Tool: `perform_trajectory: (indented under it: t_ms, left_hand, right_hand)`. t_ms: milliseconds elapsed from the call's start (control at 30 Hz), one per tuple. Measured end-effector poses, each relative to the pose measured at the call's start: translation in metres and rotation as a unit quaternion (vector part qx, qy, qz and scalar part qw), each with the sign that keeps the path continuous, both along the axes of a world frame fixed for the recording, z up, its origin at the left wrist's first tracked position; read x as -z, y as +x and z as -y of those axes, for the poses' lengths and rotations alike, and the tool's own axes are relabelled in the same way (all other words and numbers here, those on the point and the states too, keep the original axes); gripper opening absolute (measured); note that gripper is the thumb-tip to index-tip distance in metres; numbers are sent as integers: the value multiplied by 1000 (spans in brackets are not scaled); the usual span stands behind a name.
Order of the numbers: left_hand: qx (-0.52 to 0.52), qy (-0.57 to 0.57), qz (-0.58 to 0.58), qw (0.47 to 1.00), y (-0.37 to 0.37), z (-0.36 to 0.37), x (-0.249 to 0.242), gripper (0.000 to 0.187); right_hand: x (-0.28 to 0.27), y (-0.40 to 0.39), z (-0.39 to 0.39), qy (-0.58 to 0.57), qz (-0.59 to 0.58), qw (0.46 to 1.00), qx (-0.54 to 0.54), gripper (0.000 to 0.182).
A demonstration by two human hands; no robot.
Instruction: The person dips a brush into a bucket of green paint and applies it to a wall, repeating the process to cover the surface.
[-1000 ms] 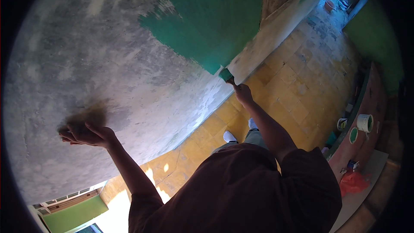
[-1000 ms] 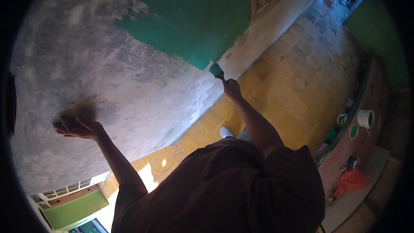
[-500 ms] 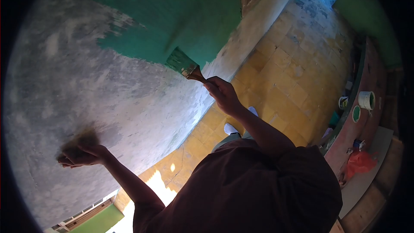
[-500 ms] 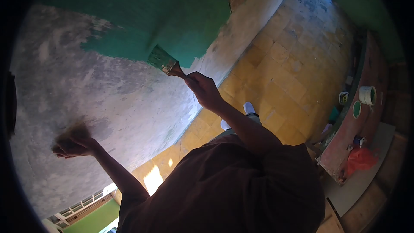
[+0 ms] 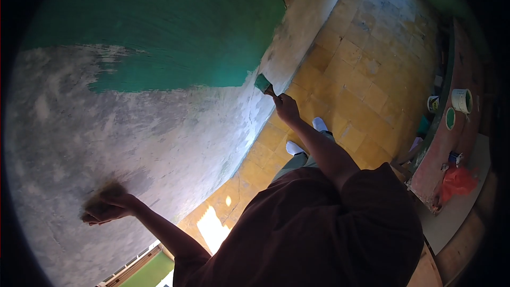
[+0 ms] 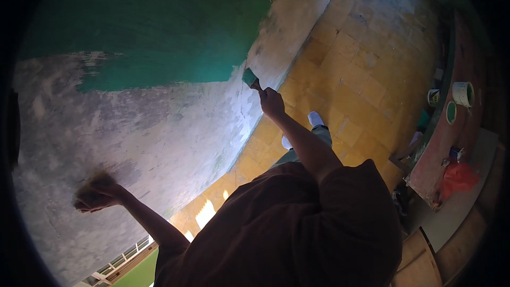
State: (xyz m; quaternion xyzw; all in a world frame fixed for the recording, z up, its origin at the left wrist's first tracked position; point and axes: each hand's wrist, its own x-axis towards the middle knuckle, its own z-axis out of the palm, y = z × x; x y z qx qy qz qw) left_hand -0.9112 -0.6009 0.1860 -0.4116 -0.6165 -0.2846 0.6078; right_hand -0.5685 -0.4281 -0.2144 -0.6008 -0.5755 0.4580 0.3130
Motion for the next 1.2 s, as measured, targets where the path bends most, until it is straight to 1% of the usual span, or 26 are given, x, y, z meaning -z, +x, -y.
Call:
perform_trajectory:
  t_ms: [67,100,133,167,200,233,267,333,367,400,433,500,533,633,700,733,800,833,900,967,1000,1033,1067,1133,1167,1200]
  left_hand:
    - [-9,1,1,1000,1,-1,-1,67]
    - [-21,-9,-7,1000,6,-2,-1,63]
    - [-35,-19,-15,999,8,-3,-2,59]
    - [-35,-18,-14,999,6,-3,-1,59]
    - [-8,-7,-13,1000,3,-3,-2,63]
    - [18,4,-12,1000,1,-3,-2,67]
    - [18,4,-12,1000,2,-2,-2,67]
    - [13,7,3,1000,5,-4,-2,67]
    - [15,6,3,1000,3,-3,-2,67]
    - [-10,-6,-14,1000,0,0,-2,63]
    - [-35,-16,-30,999,-2,1,-1,60]
    - [-33,-15,-27,999,-2,1,0,60]
    - [-33,-15,-27,999,-1,1,1,60]
    - [-29,-14,-37,999,1,-1,1,59]
    - [-37,-14,-33,999,-5,2,4,59]
    - [-50,-12,-27,998,-7,4,4,59]
    - [-45,-12,-26,999,-3,2,1,59]
    - [-41,-13,-22,999,-1,1,2,59]
    - [-26,-13,-28,999,2,0,1,59]
    - [-17,-7,-37,999,3,-1,0,59]
    - [-9,-3,-29,1000,3,-2,1,62]
    - [-2,3,-22,1000,3,-2,0,64]
    - [-2,6,-17,1000,6,-3,-1,62]
    - [9,-5,-1,1000,7,-1,-2,61]
    - [2,10,2,1000,8,-1,-3,61]
    - [-2,11,16,1000,9,-2,-3,60]
  right_hand:
    - [0,2,-2,-28,3,999,18,32]
    - [-4,2,-4,-27,4,999,20,32]
    - [-14,0,-7,-25,7,1000,-2,31]
    - [-24,-1,-9,-23,10,999,-24,30]
    - [-40,-4,-11,-22,11,999,-25,30]
    - [-60,-7,-12,26,-32,999,-24,29]
    - [-81,-8,-13,75,-75,994,-23,28]
    - [-118,1,-9,83,-92,992,-27,25]
    - [-130,9,-7,64,-123,990,-40,23]
    - [-135,13,-3,46,-153,986,-54,23]
    - [-133,14,0,45,-152,986,-52,23]
    - [-125,13,4,47,-267,961,-64,22]
    - [-120,12,2,27,-259,962,-83,22]
    - [-77,-2,-5,-9,-273,959,-77,23]
    - [-46,-5,-7,-7,-221,973,-62,27]
    - [-28,-5,-5,3,-196,980,-36,30]
    - [1,0,-3,-23,-109,994,-13,34]
    - [8,2,-2,-20,-109,994,-15,34]
    - [12,5,-1,-28,12,1000,4,39]
    - [2,6,-5,-27,22,999,-13,38]
    - [-12,4,-9,-30,31,999,-27,38]
    - [-36,4,-13,-16,24,998,-48,37]
    - [-62,2,-17,-2,21,998,-60,37]
    - [-109,3,-22,39,-31,995,-82,38]
    - [-125,3,-23,78,-58,991,-95,33]
    - [-145,5,-26,92,-52,989,-100,33]
